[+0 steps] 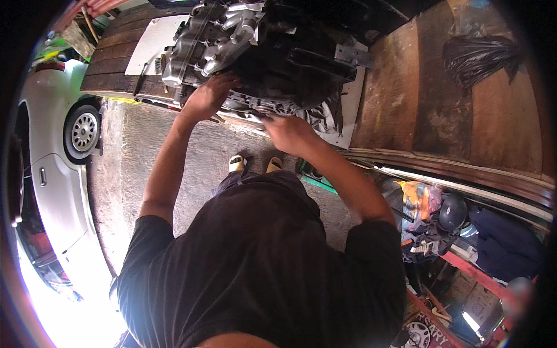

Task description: The person retrieves a wrench and a brush from a shelf, then uses the wrench to loosen and remove bolts from a car engine block resting on a wooden workbench. The person repeatedly applies the wrench to different bolt locations on the engine throughout the clip.

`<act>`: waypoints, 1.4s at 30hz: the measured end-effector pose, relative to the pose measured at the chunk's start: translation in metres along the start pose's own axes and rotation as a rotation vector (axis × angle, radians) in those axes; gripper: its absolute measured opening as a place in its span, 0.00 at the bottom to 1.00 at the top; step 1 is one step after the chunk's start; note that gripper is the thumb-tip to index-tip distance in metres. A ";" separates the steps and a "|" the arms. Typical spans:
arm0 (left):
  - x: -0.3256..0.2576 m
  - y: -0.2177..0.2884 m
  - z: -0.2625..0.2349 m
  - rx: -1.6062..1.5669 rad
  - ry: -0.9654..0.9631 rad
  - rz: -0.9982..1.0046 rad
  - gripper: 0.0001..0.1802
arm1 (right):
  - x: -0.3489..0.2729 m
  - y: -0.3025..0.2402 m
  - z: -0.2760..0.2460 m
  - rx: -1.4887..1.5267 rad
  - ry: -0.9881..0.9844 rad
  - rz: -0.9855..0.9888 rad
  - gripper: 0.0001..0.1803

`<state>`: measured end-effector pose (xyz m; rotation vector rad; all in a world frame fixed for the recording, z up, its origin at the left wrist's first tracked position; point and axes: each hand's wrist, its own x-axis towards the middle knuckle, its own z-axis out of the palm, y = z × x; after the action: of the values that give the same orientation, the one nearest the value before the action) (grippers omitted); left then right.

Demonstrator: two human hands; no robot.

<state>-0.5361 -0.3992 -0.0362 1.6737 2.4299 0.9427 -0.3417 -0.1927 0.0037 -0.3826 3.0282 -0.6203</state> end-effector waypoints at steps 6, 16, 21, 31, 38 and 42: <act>0.004 0.008 -0.005 0.102 -0.030 0.040 0.25 | -0.077 0.056 0.011 0.641 0.465 0.385 0.09; 0.007 0.016 -0.013 0.084 -0.092 -0.036 0.27 | -0.104 0.060 0.051 1.428 0.803 0.596 0.10; 0.010 0.022 -0.016 0.108 -0.120 -0.071 0.29 | -0.104 0.071 0.048 1.284 0.736 0.462 0.07; 0.007 0.018 -0.011 0.121 -0.114 -0.103 0.30 | -0.103 0.086 0.014 0.680 0.469 0.271 0.07; 0.008 0.020 -0.010 0.129 -0.075 -0.086 0.27 | -0.083 0.098 -0.011 0.549 0.312 0.133 0.07; 0.005 0.015 -0.006 0.145 -0.064 -0.144 0.28 | -0.058 0.087 -0.036 0.412 0.246 0.019 0.07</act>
<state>-0.5277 -0.3937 -0.0221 1.5178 2.5897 0.6992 -0.3084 -0.0876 0.0019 -0.2744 2.9991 -1.3448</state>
